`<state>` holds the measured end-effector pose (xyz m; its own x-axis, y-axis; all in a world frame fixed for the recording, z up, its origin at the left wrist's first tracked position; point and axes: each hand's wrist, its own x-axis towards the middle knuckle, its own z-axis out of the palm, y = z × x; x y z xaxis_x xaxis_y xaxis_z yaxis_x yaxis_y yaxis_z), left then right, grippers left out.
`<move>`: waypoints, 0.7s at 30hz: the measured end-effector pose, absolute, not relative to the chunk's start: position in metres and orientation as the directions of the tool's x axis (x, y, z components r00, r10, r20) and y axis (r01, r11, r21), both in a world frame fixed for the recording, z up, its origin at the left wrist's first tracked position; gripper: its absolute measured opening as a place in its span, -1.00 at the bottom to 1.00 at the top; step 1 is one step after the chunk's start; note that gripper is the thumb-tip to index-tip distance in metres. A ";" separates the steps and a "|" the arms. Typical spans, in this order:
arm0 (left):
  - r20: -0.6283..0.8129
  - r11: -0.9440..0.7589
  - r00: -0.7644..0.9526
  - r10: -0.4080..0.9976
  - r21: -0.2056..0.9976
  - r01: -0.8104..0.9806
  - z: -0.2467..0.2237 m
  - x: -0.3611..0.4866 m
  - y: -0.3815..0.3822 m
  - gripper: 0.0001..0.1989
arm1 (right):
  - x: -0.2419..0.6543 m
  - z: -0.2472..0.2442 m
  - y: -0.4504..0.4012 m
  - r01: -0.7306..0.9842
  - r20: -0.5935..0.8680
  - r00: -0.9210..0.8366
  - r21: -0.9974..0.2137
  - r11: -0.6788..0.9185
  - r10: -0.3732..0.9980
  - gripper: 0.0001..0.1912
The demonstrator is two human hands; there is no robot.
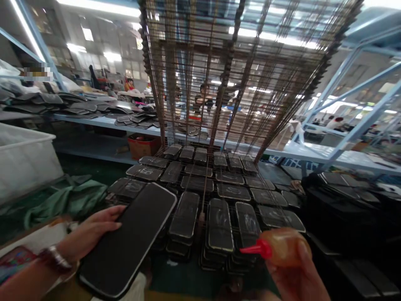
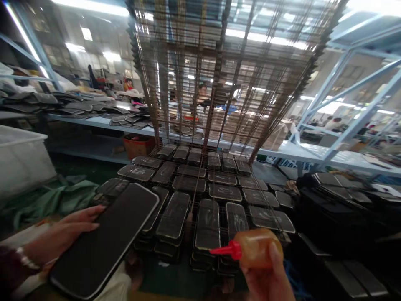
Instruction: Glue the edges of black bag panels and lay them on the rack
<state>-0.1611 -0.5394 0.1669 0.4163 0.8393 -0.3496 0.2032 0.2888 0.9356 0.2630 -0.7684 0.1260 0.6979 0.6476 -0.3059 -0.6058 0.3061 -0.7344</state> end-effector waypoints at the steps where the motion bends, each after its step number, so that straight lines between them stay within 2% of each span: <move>1: -0.377 0.368 0.502 0.778 0.922 0.121 0.160 -0.145 -0.541 -0.49 | 0.262 0.137 -0.766 -0.592 -0.278 0.692 -0.747 0.304 0.666 -0.50; 3: -0.382 0.430 0.657 0.650 0.898 0.096 0.154 -0.111 -0.548 -0.44 | 0.260 0.159 -0.759 -0.529 -0.204 0.720 -0.779 0.336 0.663 -0.50; 5: -0.389 0.442 0.761 0.519 0.884 0.151 0.155 -0.082 -0.557 -0.45 | 0.258 0.179 -0.753 -0.483 -0.177 0.720 -0.822 0.302 0.670 -0.45; 9: -0.439 0.414 0.856 0.274 0.857 0.307 0.168 -0.056 -0.569 -0.49 | 0.256 0.205 -0.745 -0.332 -0.034 0.714 -0.896 0.294 0.700 -0.52; 14: -0.512 0.401 0.835 0.199 0.821 0.407 0.172 -0.055 -0.571 -0.48 | 0.255 0.209 -0.744 -0.157 0.115 0.620 -0.951 0.267 0.776 -0.68; 21: -0.553 0.432 0.825 0.117 0.777 0.459 0.169 -0.060 -0.572 -0.46 | 0.251 0.201 -0.740 -0.067 0.161 0.493 -0.973 0.222 0.855 -0.68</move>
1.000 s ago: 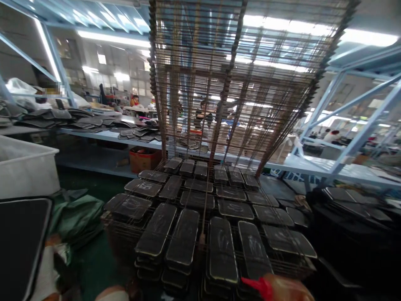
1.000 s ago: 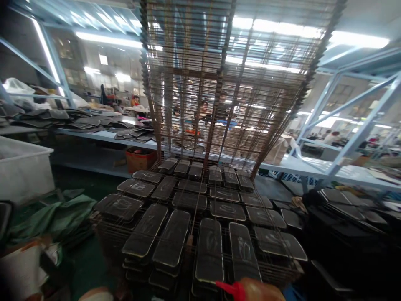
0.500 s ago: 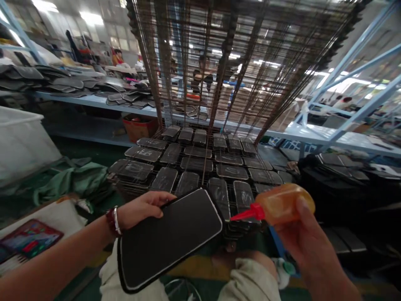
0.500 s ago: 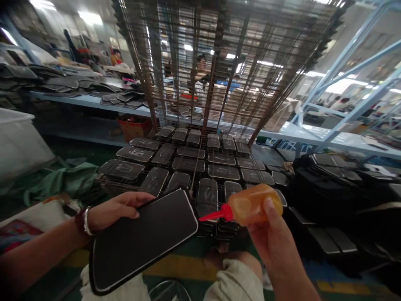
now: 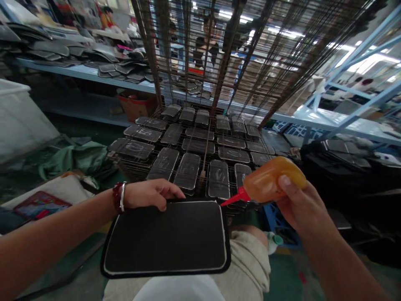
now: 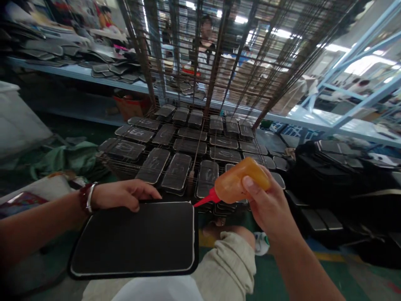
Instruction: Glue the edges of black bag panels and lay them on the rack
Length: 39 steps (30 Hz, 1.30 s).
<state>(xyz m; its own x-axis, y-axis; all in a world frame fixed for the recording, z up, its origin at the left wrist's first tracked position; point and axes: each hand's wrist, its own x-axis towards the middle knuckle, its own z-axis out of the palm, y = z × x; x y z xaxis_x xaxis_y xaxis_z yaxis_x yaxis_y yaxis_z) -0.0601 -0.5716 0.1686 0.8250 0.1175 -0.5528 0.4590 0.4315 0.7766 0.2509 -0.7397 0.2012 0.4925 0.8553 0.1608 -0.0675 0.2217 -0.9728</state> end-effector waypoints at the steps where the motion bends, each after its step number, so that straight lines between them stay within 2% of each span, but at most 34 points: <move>1: -0.554 0.436 0.825 0.112 0.774 0.460 0.168 -0.061 -0.572 -0.46 | 0.250 0.200 -0.739 -0.071 0.159 0.486 -0.973 0.220 0.859 -0.68; 21: -0.587 0.456 0.796 0.145 0.754 0.473 0.171 -0.063 -0.567 -0.49 | 0.242 0.190 -0.737 -0.064 0.126 0.475 -0.982 0.177 0.871 -0.59; 25: -0.575 0.468 0.803 0.159 0.760 0.451 0.168 -0.063 -0.564 -0.50 | 0.244 0.188 -0.744 -0.049 0.156 0.462 -0.978 0.201 0.873 -0.59; 35: -0.572 0.515 0.802 0.171 0.746 0.422 0.156 -0.067 -0.555 -0.50 | 0.244 0.183 -0.762 -0.113 0.080 0.488 -0.982 0.154 0.869 -0.44; 39: -0.555 0.562 0.808 0.197 0.739 0.371 0.149 -0.071 -0.554 -0.50 | 0.242 0.184 -0.767 -0.134 0.090 0.446 -0.977 0.166 0.891 -0.50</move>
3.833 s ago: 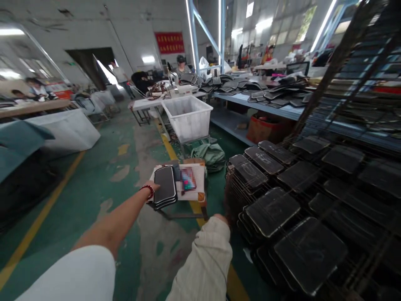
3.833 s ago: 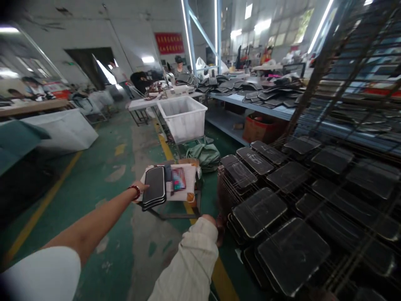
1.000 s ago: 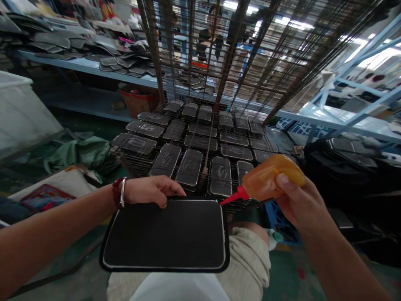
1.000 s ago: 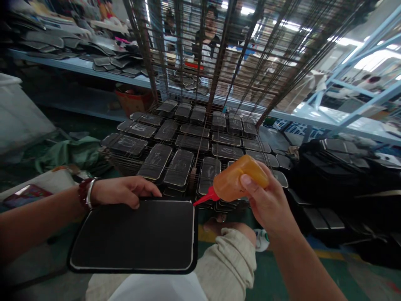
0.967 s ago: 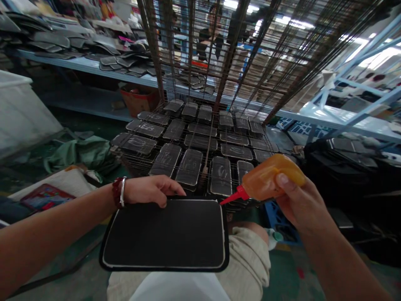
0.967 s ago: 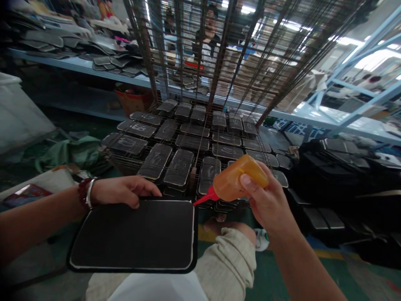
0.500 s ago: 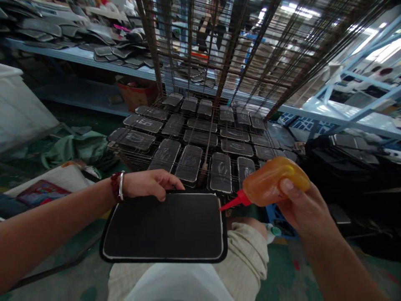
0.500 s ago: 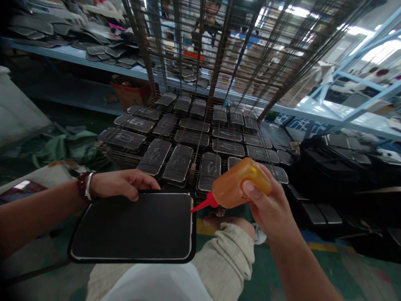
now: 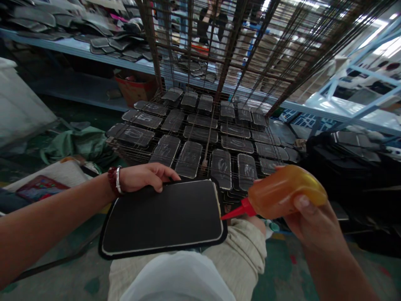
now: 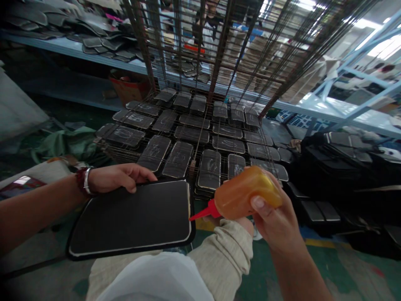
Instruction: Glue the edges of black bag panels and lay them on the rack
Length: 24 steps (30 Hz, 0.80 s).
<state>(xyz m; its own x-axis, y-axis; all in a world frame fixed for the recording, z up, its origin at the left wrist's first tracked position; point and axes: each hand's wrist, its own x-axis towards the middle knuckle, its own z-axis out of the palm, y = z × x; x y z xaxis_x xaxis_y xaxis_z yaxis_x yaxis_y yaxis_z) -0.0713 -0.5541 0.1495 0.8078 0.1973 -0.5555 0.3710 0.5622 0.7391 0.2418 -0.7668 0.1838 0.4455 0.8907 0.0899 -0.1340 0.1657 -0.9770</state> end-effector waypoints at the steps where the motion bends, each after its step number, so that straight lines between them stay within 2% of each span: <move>1: -0.553 0.573 0.806 0.210 0.738 0.357 0.148 -0.072 -0.554 -0.50 | 0.241 0.184 -0.768 -0.140 0.094 0.435 -0.975 0.170 0.896 -0.52; 5: -0.560 0.605 0.780 0.280 0.734 0.310 0.145 -0.076 -0.555 -0.49 | 0.240 0.184 -0.771 -0.158 0.073 0.439 -0.975 0.157 0.896 -0.47; 9: -0.561 0.640 0.753 0.345 0.727 0.249 0.143 -0.079 -0.558 -0.51 | 0.239 0.179 -0.773 -0.148 0.049 0.556 -0.977 0.156 0.830 -0.41; 17: -0.545 0.747 0.724 0.423 0.662 0.062 0.120 -0.081 -0.578 -0.51 | 0.232 0.157 -0.763 -0.163 0.062 0.786 -0.939 0.303 0.615 -0.59; 24: -0.524 0.793 0.732 0.435 0.608 -0.036 0.100 -0.077 -0.595 -0.51 | 0.226 0.142 -0.759 -0.193 -0.018 0.850 -0.941 0.278 0.527 -0.65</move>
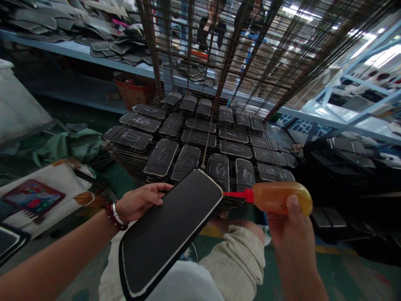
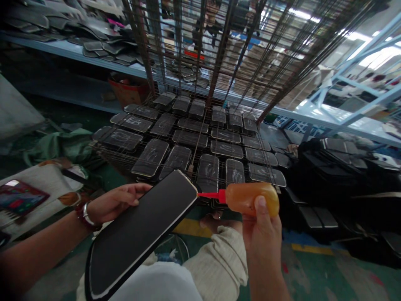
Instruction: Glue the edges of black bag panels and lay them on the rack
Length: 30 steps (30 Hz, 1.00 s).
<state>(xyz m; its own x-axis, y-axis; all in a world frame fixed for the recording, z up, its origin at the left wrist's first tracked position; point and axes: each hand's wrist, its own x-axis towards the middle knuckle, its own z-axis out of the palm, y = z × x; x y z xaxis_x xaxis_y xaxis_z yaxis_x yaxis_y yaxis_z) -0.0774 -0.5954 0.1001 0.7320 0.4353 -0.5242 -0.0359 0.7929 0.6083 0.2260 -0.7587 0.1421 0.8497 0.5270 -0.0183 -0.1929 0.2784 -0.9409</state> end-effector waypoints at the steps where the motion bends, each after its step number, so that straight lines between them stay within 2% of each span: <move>1: -0.531 0.794 0.722 0.445 0.606 -0.044 0.098 -0.077 -0.596 -0.51 | 0.225 0.140 -0.759 -0.192 -0.026 0.856 -0.944 0.270 0.516 -0.64; 9: -0.540 0.794 0.701 0.465 0.605 -0.060 0.093 -0.076 -0.597 -0.51 | 0.211 0.132 -0.763 -0.247 -0.091 0.856 -0.936 0.249 0.508 -0.66; 15: -0.555 0.792 0.665 0.500 0.604 -0.092 0.092 -0.073 -0.600 -0.52 | 0.200 0.117 -0.773 -0.336 -0.175 0.818 -0.919 0.207 0.549 -0.56; 21: -0.573 0.790 0.633 0.521 0.604 -0.103 0.091 -0.070 -0.602 -0.52 | 0.185 0.114 -0.782 -0.341 -0.192 0.814 -0.922 0.183 0.547 -0.60; 30: -0.573 0.788 0.620 0.536 0.602 -0.126 0.085 -0.065 -0.601 -0.57 | 0.170 0.102 -0.796 -0.337 -0.198 0.776 -0.933 0.128 0.599 -0.51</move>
